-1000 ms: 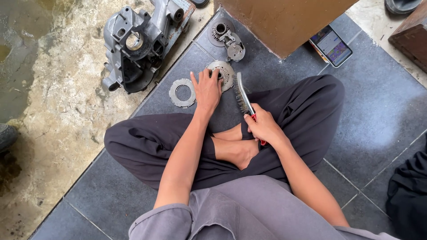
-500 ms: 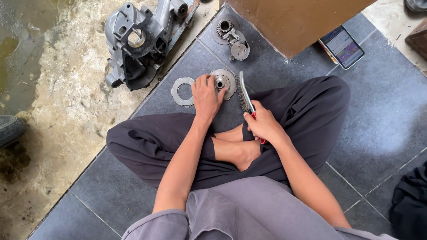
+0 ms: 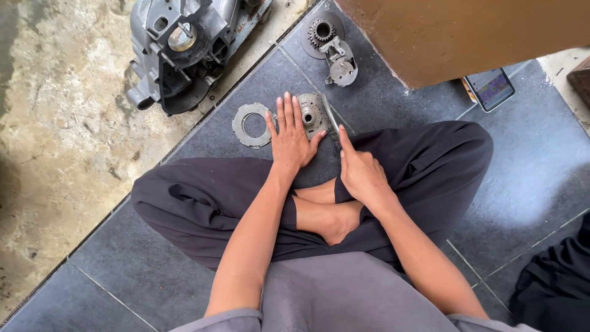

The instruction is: The person is cleaning motorcycle clutch plates and related components by scraping them with a small metal tool.

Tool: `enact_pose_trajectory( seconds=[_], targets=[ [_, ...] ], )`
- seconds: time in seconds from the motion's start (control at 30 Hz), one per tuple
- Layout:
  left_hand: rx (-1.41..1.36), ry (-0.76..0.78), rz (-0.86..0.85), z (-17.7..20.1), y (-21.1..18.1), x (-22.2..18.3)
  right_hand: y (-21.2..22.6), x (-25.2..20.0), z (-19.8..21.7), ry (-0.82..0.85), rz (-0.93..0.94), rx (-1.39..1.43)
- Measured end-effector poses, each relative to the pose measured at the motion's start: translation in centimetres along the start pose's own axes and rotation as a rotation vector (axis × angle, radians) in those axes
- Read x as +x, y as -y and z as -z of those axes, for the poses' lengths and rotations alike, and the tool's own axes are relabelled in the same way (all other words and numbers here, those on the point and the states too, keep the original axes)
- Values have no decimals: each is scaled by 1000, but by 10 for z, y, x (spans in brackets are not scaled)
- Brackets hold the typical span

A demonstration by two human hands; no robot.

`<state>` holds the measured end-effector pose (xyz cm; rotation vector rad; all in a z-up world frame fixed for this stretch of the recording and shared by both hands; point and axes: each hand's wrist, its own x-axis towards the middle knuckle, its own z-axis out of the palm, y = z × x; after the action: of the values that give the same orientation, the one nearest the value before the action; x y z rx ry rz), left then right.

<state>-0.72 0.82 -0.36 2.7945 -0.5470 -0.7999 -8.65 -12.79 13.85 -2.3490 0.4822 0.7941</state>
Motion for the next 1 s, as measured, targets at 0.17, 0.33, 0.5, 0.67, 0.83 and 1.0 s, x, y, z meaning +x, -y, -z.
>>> enact_pose_trajectory(
  seconds=[0.17,0.33,0.5,0.67,0.83,1.0],
  targets=[
    [30,78,28,-6,1,10,24,39,5,84,-105,-82],
    [26,129,60,-2,1,15,14,26,6,129,-142,-181],
    [49,135,66,-12,0,16,14,41,2,83,-66,-257],
    [50,166,73,-4,-1,13,5,37,-9,24,-9,-302],
    [52,178,81,-8,-2,17,-7,32,-13,62,-7,-302],
    [76,177,83,-11,-2,19,-4,63,-19,16,55,-315]
  ],
)
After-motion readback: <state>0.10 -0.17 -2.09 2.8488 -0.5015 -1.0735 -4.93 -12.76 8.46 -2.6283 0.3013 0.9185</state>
